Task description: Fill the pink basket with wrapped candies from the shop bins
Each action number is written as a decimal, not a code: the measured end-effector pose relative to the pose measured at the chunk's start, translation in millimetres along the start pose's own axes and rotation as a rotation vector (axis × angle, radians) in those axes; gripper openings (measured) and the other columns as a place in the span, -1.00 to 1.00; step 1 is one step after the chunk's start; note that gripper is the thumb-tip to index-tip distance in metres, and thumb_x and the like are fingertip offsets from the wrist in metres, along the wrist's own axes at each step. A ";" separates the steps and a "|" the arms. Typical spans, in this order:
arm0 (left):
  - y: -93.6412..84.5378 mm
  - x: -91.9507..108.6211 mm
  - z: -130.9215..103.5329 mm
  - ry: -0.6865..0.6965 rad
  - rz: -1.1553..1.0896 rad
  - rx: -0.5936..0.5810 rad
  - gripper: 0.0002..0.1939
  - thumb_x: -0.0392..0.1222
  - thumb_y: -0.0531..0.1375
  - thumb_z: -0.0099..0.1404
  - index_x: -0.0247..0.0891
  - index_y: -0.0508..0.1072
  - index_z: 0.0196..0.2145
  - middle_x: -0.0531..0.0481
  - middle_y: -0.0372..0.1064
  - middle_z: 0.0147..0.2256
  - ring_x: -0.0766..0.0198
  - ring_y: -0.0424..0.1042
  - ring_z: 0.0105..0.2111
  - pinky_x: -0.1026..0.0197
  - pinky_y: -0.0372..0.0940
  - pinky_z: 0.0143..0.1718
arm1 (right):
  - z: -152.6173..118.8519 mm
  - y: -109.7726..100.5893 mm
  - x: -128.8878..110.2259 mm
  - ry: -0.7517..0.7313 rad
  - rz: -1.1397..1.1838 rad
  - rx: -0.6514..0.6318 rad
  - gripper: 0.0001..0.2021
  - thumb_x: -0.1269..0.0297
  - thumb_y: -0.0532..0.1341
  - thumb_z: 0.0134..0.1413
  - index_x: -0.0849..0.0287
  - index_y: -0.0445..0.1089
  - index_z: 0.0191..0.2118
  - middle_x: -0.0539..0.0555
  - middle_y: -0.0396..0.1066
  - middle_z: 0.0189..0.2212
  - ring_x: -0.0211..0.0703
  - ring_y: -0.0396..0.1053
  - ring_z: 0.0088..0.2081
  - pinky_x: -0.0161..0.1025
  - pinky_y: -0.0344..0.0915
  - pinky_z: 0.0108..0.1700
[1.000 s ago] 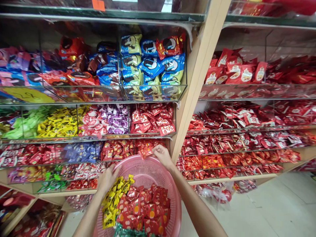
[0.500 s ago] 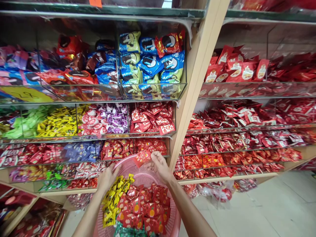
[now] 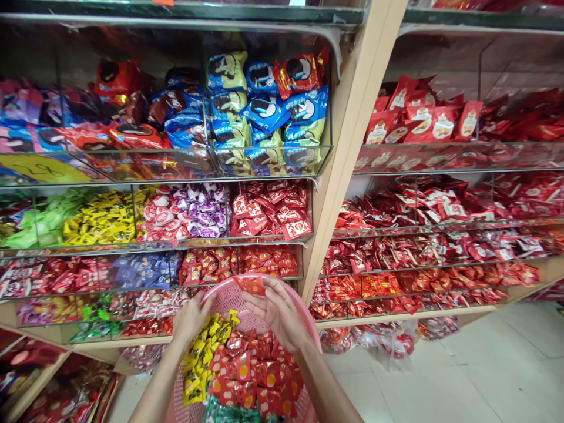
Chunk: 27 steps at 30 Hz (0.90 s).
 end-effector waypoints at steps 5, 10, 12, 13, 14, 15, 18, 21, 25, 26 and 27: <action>2.4 -1.1 0.8 0.013 0.001 0.013 -0.41 0.21 -0.23 0.24 -0.20 0.31 -0.06 -0.21 0.45 -0.31 0.02 0.43 -0.30 0.17 0.19 -0.35 | -2.7 1.2 2.0 -0.083 -0.036 0.013 -0.85 0.18 0.18 0.01 0.13 0.31 -0.32 0.08 0.30 -0.04 -0.04 0.28 -0.01 0.00 0.15 0.04; 5.6 -3.1 2.0 0.024 0.008 0.012 -0.42 0.22 -0.24 0.24 -0.18 0.31 -0.07 -0.20 0.45 -0.32 0.02 0.43 -0.30 0.17 0.19 -0.34 | -4.9 -2.7 1.0 -0.194 -0.260 0.115 -0.84 0.23 0.23 -0.05 0.10 0.35 -0.29 0.06 0.28 -0.01 -0.06 0.24 0.00 -0.06 0.27 -0.06; 5.9 -3.5 2.0 0.021 0.007 0.008 -0.41 0.22 -0.24 0.23 -0.18 0.31 -0.07 -0.20 0.45 -0.32 0.02 0.43 -0.30 0.17 0.19 -0.35 | -6.3 -4.7 0.9 -0.204 -0.373 0.140 -0.74 0.23 0.24 -0.05 0.06 0.34 -0.17 0.06 0.27 0.01 -0.06 0.21 0.03 -0.08 0.26 -0.04; 5.7 -3.4 1.9 0.019 0.007 0.006 -0.41 0.23 -0.24 0.23 -0.17 0.31 -0.07 -0.20 0.45 -0.32 0.02 0.43 -0.30 0.17 0.19 -0.35 | -6.9 -6.0 0.8 -0.209 -0.424 0.153 -0.70 0.23 0.24 -0.05 0.05 0.33 -0.12 0.06 0.27 0.02 -0.07 0.19 0.05 -0.08 0.24 -0.02; 5.5 -3.1 1.6 0.018 0.007 0.004 -0.41 0.23 -0.24 0.23 -0.17 0.31 -0.08 -0.20 0.45 -0.32 0.02 0.43 -0.30 0.17 0.19 -0.36 | -7.4 -7.5 1.0 -0.212 -0.466 0.164 -0.66 0.22 0.23 -0.05 0.03 0.32 -0.08 0.06 0.26 0.03 -0.08 0.18 0.06 -0.09 0.21 0.01; 5.1 -2.8 1.3 0.018 0.007 0.002 -0.41 0.23 -0.24 0.23 -0.17 0.31 -0.08 -0.20 0.45 -0.32 0.02 0.43 -0.30 0.17 0.19 -0.35 | -7.6 -9.0 1.3 -0.215 -0.497 0.171 -0.63 0.22 0.23 -0.05 0.02 0.30 -0.05 0.05 0.25 0.04 -0.08 0.17 0.07 -0.09 0.18 0.04; 3.8 -1.5 0.4 0.020 0.009 0.000 -0.41 0.23 -0.25 0.23 -0.18 0.32 -0.09 -0.19 0.45 -0.32 0.03 0.43 -0.30 0.17 0.19 -0.35 | -7.8 -12.0 1.8 -0.223 -0.531 0.177 -0.59 0.22 0.23 -0.05 -0.01 0.28 -0.01 0.03 0.21 0.07 -0.09 0.15 0.09 -0.08 0.13 0.08; 2.7 -1.5 0.0 0.008 0.013 -0.001 -0.41 0.23 -0.24 0.23 -0.18 0.30 -0.07 -0.20 0.45 -0.31 0.02 0.43 -0.30 0.17 0.19 -0.35 | -8.7 -9.7 -0.5 -0.217 -0.540 0.151 -0.56 0.21 0.22 -0.04 0.00 0.26 0.02 0.03 0.18 0.10 -0.08 0.14 0.09 -0.06 0.10 0.10; 0.7 -0.5 -0.9 0.012 0.005 0.011 -0.42 0.22 -0.24 0.24 -0.18 0.31 -0.08 -0.21 0.45 -0.31 0.01 0.43 -0.30 0.16 0.19 -0.36 | -11.5 -3.0 -5.4 -0.176 -0.511 0.078 -0.50 0.25 0.24 -0.07 -0.02 0.22 0.07 0.01 0.06 0.16 -0.08 0.14 0.09 -0.07 0.12 0.09; 0.4 0.0 -1.2 0.014 0.000 0.011 -0.42 0.21 -0.23 0.24 -0.19 0.32 -0.09 -0.21 0.45 -0.31 0.01 0.43 -0.30 0.16 0.19 -0.36 | -12.0 -3.4 -5.7 -0.155 -0.484 0.064 -0.46 0.26 0.25 -0.08 -0.05 0.19 0.08 0.00 0.04 0.17 -0.09 0.17 0.06 -0.07 0.16 0.07; 0.1 0.3 -1.6 0.015 -0.004 0.010 -0.43 0.21 -0.23 0.24 -0.19 0.33 -0.10 -0.21 0.45 -0.31 0.02 0.43 -0.30 0.17 0.19 -0.36 | -12.3 -5.2 -5.5 -0.131 -0.457 0.056 -0.43 0.26 0.26 -0.10 -0.07 0.16 0.10 -0.01 0.03 0.18 -0.10 0.21 0.02 -0.06 0.20 0.03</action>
Point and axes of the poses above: each hand's wrist, its own z-axis towards the middle knuckle, its own y-axis out of the palm, x = y × z, the point moved 6 cm from there along z, towards the middle knuckle
